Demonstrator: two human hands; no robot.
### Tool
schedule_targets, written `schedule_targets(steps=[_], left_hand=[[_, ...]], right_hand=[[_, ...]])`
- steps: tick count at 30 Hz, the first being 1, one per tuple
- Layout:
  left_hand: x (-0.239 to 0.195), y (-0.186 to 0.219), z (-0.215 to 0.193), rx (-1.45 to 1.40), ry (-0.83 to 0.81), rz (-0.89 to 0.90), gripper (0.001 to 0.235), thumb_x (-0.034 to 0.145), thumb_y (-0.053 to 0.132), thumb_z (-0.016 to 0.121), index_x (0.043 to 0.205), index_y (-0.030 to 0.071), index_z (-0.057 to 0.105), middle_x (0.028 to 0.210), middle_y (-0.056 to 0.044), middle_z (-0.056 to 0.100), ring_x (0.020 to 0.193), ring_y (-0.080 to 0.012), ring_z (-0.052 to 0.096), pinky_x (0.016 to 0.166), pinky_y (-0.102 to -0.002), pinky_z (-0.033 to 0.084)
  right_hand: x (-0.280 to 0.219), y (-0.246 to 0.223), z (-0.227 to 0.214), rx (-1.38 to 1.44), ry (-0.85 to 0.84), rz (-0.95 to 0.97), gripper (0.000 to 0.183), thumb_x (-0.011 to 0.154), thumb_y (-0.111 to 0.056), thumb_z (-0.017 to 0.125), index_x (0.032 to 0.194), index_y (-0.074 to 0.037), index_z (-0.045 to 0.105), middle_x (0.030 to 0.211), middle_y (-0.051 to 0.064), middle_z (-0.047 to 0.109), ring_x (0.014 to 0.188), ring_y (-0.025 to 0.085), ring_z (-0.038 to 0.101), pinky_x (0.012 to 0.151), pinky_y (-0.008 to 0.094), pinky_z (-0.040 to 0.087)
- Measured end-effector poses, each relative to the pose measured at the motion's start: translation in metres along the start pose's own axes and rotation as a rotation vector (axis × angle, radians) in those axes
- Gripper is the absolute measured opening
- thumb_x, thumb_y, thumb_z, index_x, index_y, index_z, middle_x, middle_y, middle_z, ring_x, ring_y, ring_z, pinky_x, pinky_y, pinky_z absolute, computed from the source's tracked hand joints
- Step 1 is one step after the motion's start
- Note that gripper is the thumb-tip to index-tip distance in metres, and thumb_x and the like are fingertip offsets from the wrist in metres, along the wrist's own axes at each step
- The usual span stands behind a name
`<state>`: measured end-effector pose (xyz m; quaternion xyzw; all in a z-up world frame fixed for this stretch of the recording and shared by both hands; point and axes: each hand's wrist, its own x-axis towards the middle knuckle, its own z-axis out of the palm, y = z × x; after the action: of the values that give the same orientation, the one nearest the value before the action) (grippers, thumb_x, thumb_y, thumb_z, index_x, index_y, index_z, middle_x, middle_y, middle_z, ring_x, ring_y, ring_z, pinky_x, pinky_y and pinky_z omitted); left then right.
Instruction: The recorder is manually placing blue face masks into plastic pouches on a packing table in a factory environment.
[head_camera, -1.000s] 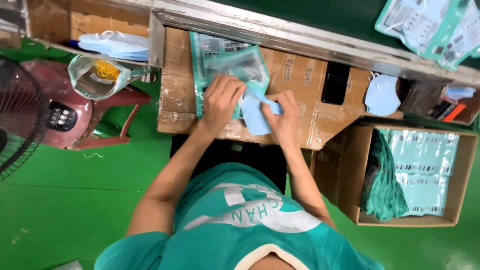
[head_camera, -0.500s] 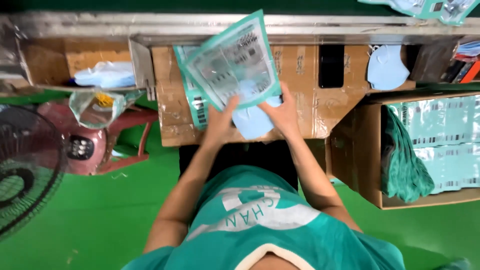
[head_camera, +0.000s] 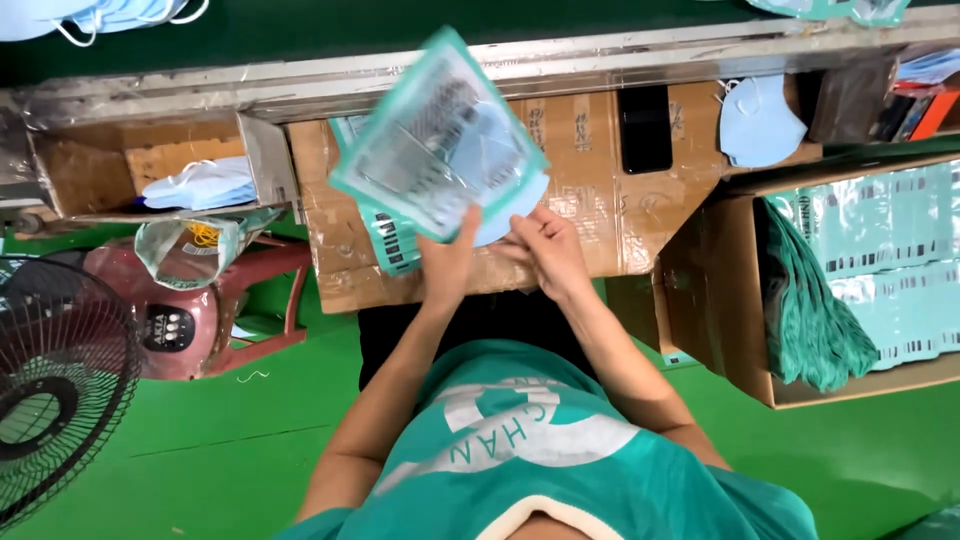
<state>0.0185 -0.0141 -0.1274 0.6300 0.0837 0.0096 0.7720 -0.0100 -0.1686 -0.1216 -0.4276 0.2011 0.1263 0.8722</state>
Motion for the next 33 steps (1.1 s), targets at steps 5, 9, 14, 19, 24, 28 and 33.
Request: schedule_targets(steps=[5,9,14,19,24,28,33], left_hand=[[-0.027,-0.033,0.001,0.099,-0.263,-0.127,0.032,0.097,0.018,0.072,0.121,-0.002,0.065,0.112,-0.008,0.069,0.099,-0.0139,0.065,0.087,-0.032,0.054],[-0.032,0.027,0.003,0.512,-0.725,-0.247,0.030,0.099,0.027,0.069,0.118,0.005,0.073,0.109,-0.010,0.076,0.095,-0.0183,0.071,0.086,-0.032,0.056],[-0.036,0.128,0.009,0.621,-0.603,0.473,0.021,0.093,0.007,0.070,0.113,0.002,0.074,0.117,-0.015,0.075,0.111,-0.0320,0.071,0.098,-0.040,0.055],[-0.014,0.175,0.013,0.771,-0.426,0.810,0.042,0.072,0.001,0.076,0.111,-0.013,0.068,0.112,-0.026,0.071,0.105,-0.0414,0.067,0.091,-0.046,0.053],[-0.019,0.143,-0.008,0.507,-0.290,0.632,0.016,0.096,-0.004,0.069,0.112,-0.001,0.071,0.110,-0.012,0.076,0.100,-0.0237,0.074,0.093,-0.035,0.057],[-0.021,0.133,-0.013,0.386,-0.047,0.241,0.018,0.094,-0.001,0.068,0.110,-0.003,0.076,0.097,-0.009,0.075,0.057,-0.0058,0.035,0.052,-0.023,0.026],[-0.022,0.121,-0.020,0.498,-0.158,0.495,0.013,0.101,0.003,0.067,0.091,-0.002,0.060,0.110,-0.003,0.075,0.066,-0.0013,0.035,0.058,-0.021,0.028]], right_hand=[[0.009,0.021,-0.015,0.139,0.045,-0.172,0.014,0.104,-0.001,0.065,0.114,0.008,0.070,0.091,0.008,0.071,0.078,0.012,0.067,0.075,0.032,0.062],[0.012,0.006,-0.029,-0.086,0.111,-0.292,0.009,0.099,-0.002,0.071,0.105,0.005,0.074,0.094,0.006,0.075,0.080,0.009,0.067,0.071,0.026,0.056],[-0.029,-0.051,-0.007,-0.778,0.182,-0.571,0.020,0.092,-0.008,0.078,0.107,0.002,0.070,0.092,0.007,0.072,0.080,0.010,0.065,0.069,0.028,0.054],[-0.050,-0.050,0.016,-1.166,0.048,-0.712,0.021,0.087,-0.012,0.084,0.099,-0.002,0.069,0.088,0.011,0.075,0.080,0.019,0.075,0.067,0.033,0.058],[-0.050,-0.076,0.047,-0.917,0.327,-1.114,0.042,0.084,-0.002,0.076,0.123,0.001,0.061,0.114,0.017,0.064,0.096,0.027,0.066,0.086,0.032,0.054],[-0.023,-0.041,0.003,-0.569,0.193,-0.878,0.033,0.089,0.001,0.069,0.121,0.001,0.061,0.113,0.005,0.063,0.101,0.016,0.061,0.091,0.026,0.050],[-0.017,-0.040,-0.012,-0.340,0.111,-0.436,0.006,0.102,-0.007,0.068,0.100,-0.001,0.068,0.083,0.002,0.067,0.070,0.006,0.056,0.058,0.022,0.040]])
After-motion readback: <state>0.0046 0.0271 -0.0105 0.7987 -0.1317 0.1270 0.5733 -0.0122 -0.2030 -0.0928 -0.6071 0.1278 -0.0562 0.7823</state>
